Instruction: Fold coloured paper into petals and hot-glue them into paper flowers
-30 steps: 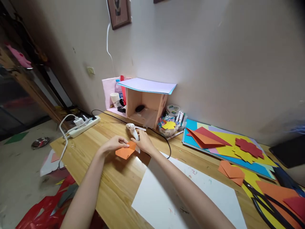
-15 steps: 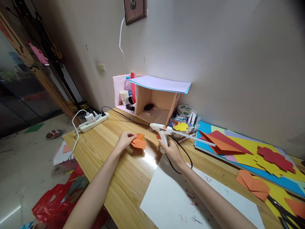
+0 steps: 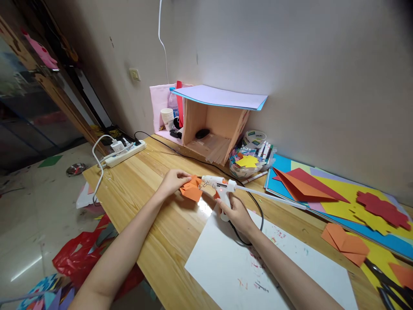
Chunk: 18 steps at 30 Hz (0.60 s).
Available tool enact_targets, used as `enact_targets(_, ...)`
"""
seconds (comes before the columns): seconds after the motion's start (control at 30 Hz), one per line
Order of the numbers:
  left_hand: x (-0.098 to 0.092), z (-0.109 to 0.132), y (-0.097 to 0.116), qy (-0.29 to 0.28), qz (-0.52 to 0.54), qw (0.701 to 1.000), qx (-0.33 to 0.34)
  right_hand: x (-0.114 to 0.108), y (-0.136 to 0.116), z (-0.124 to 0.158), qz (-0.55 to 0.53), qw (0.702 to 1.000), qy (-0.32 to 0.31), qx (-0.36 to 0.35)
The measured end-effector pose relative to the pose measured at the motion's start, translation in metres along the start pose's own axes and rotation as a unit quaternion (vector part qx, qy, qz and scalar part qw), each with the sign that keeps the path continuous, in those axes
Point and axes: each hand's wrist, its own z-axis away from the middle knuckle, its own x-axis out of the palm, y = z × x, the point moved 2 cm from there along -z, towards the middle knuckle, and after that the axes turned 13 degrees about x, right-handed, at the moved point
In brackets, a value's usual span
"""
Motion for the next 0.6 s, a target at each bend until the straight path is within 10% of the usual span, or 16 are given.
enact_targets(0.6,0.0032,0.002,0.0021,-0.042,-0.02,0.999,0.022,0.0024,0.0024,0.0023,0.004,1.0,0.003,0.005)
